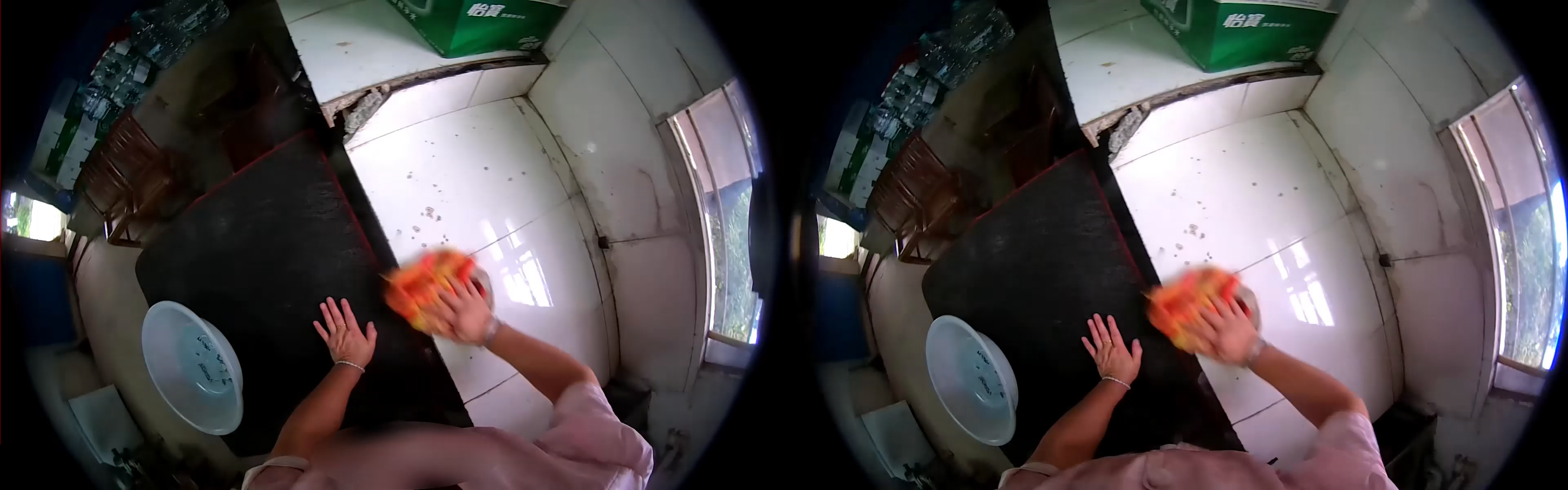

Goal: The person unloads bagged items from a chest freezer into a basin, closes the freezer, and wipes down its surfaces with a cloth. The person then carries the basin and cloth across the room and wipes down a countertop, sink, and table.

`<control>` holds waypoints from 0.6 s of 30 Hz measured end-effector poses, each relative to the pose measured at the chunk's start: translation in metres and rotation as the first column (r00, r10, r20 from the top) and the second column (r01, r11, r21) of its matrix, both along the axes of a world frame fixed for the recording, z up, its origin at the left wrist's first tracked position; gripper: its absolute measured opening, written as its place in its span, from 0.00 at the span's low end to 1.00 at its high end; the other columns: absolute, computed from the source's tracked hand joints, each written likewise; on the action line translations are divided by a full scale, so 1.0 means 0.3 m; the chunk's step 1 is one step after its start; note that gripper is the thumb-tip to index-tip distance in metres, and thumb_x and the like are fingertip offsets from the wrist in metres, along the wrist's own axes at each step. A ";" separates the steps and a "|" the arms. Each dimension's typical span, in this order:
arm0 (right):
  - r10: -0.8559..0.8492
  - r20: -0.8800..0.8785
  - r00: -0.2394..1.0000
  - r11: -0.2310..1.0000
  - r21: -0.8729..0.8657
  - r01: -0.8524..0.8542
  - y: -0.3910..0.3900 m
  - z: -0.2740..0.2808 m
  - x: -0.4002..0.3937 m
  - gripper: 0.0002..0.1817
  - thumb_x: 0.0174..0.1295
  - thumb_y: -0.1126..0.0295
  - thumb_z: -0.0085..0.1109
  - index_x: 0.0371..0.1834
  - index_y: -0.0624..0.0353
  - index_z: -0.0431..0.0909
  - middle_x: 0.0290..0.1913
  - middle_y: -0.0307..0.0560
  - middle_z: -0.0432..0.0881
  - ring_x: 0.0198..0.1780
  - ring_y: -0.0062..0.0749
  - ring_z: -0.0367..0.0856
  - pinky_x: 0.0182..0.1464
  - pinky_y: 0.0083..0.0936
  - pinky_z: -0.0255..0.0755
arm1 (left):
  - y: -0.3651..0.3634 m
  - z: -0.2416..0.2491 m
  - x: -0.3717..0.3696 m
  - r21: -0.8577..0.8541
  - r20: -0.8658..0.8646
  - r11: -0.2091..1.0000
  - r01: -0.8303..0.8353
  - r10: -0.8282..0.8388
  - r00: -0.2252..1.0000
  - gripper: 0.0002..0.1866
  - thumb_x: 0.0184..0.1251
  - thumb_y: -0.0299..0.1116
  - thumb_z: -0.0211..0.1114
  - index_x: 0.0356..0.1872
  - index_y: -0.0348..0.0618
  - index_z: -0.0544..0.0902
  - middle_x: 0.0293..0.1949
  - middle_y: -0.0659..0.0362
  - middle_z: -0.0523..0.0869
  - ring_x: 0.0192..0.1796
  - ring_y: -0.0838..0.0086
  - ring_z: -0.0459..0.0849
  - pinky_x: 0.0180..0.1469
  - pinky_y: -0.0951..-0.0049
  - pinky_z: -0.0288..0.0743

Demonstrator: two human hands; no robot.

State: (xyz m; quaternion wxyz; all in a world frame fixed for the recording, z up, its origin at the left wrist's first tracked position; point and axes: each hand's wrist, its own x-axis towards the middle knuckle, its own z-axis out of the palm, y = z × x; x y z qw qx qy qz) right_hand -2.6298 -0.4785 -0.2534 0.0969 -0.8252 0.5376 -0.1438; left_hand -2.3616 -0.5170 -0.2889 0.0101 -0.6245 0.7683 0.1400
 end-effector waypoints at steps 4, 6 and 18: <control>-0.145 -0.014 0.989 0.987 -0.069 0.144 -0.541 0.021 0.132 0.25 0.59 0.55 0.51 0.61 0.42 0.69 0.63 0.50 0.65 0.67 0.53 0.57 0.65 0.52 0.52 | -0.006 0.011 0.001 0.016 0.020 1.000 0.003 -0.004 1.000 0.41 0.58 0.48 0.56 0.68 0.35 0.53 0.71 0.41 0.46 0.73 0.48 0.41 0.68 0.41 0.35; -0.245 0.000 0.970 0.967 -0.079 0.244 -0.756 -0.018 0.130 0.25 0.60 0.55 0.49 0.62 0.44 0.67 0.65 0.50 0.64 0.68 0.54 0.55 0.67 0.47 0.49 | -0.020 0.007 0.005 0.052 0.016 0.999 -0.012 0.011 1.000 0.41 0.58 0.49 0.56 0.67 0.35 0.55 0.71 0.41 0.47 0.73 0.48 0.42 0.68 0.41 0.34; -0.793 -0.169 0.585 0.581 0.075 0.810 -0.755 -0.119 -0.804 0.18 0.63 0.59 0.43 0.50 0.55 0.74 0.50 0.52 0.76 0.50 0.39 0.76 0.48 0.33 0.73 | -0.012 0.004 0.004 0.006 0.016 1.000 0.013 -0.013 1.000 0.41 0.55 0.45 0.58 0.67 0.35 0.55 0.71 0.41 0.47 0.73 0.47 0.42 0.68 0.42 0.35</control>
